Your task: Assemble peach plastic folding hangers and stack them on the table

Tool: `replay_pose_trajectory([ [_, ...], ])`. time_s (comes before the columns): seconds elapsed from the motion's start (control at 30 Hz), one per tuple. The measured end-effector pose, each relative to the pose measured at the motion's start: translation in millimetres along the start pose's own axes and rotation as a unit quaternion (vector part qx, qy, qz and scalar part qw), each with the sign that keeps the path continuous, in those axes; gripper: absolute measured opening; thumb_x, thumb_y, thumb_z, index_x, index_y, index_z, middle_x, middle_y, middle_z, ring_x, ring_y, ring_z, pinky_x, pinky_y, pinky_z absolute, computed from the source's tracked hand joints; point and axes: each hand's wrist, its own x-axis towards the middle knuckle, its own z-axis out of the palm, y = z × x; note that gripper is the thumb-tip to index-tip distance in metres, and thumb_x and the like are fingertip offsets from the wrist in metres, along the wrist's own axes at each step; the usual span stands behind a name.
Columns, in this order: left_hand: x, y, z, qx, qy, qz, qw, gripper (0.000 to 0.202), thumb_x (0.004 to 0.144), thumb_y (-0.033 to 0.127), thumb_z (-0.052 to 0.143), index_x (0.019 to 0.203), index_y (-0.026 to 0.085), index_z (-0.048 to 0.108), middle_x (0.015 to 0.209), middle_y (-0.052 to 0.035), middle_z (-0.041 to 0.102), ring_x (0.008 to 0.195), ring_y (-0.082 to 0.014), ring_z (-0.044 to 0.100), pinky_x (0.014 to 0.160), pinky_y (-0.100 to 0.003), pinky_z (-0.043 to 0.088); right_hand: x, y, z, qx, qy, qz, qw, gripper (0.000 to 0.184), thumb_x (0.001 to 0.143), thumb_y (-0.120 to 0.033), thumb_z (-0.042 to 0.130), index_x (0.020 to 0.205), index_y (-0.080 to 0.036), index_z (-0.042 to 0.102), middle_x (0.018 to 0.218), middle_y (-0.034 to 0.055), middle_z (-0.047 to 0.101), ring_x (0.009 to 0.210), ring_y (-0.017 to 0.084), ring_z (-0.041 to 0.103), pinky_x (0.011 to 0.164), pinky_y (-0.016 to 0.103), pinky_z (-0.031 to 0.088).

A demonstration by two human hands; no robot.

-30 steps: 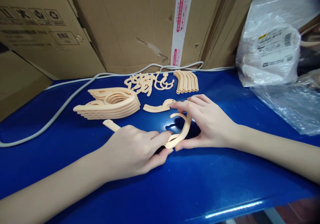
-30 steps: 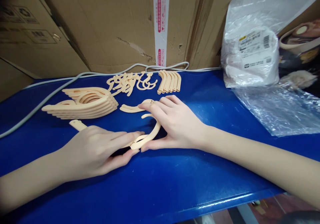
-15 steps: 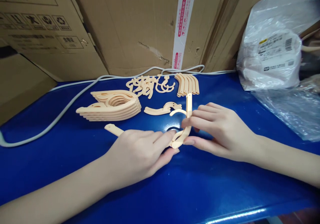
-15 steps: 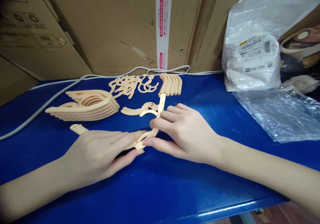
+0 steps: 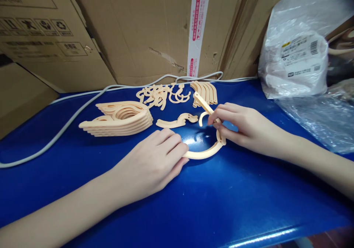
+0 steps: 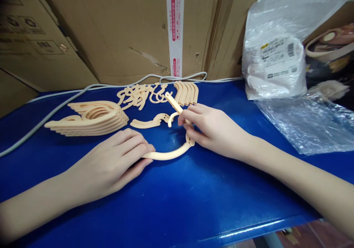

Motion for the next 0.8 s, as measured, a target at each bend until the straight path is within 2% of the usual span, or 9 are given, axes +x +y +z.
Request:
replay_pose_trajectory([
  [0.13, -3.4, -5.9, 2.3, -0.006, 0.002, -0.015, 1.000, 0.023, 0.102, 0.025, 0.044, 0.095, 0.015, 0.064, 0.092, -0.0073, 0.066, 0.091, -0.0233, 0.057, 0.079, -0.037, 0.046, 0.4, 3.3, 3.5, 0.006, -0.008, 0.012, 1.000, 0.018, 0.089, -0.014, 0.047, 0.100, -0.021, 0.060, 0.092, 0.0060, 0.064, 0.082, 0.019, 0.062, 0.070, 0.031, 0.049],
  [0.33, -6.8, -10.0, 3.7, -0.004, 0.033, -0.048, 0.998, 0.017, 0.100, 0.025, 0.050, 0.100, 0.016, 0.065, 0.103, -0.0049, 0.070, 0.102, -0.0239, 0.060, 0.085, -0.039, 0.044, 1.5, 3.7, 5.8, 0.004, 0.000, 0.011, 1.000, 0.017, 0.086, -0.010, 0.048, 0.095, -0.021, 0.056, 0.091, 0.0051, 0.062, 0.081, 0.018, 0.062, 0.070, 0.029, 0.050],
  [0.53, -8.4, -13.0, 4.7, -0.019, 0.018, -0.060, 0.998, 0.019, 0.100, 0.024, 0.050, 0.107, 0.016, 0.066, 0.115, -0.0067, 0.070, 0.113, -0.0263, 0.060, 0.094, -0.043, 0.045, -0.4, 3.7, 14.9, -0.022, 0.038, 0.013, 0.999, 0.024, 0.088, -0.012, 0.046, 0.111, -0.020, 0.047, 0.102, 0.0085, 0.067, 0.082, 0.019, 0.065, 0.065, 0.029, 0.050],
  [0.8, -9.0, -14.4, 6.9, -0.042, 0.021, -0.063, 0.997, 0.021, 0.099, 0.023, 0.050, 0.107, 0.015, 0.068, 0.116, -0.0079, 0.072, 0.118, -0.0266, 0.060, 0.100, -0.045, 0.047, 0.0, 11.0, 21.8, -0.069, 0.069, 0.022, 0.995, 0.027, 0.092, -0.020, 0.048, 0.118, -0.018, 0.052, 0.112, 0.0120, 0.069, 0.090, 0.023, 0.068, 0.071, 0.035, 0.054],
])
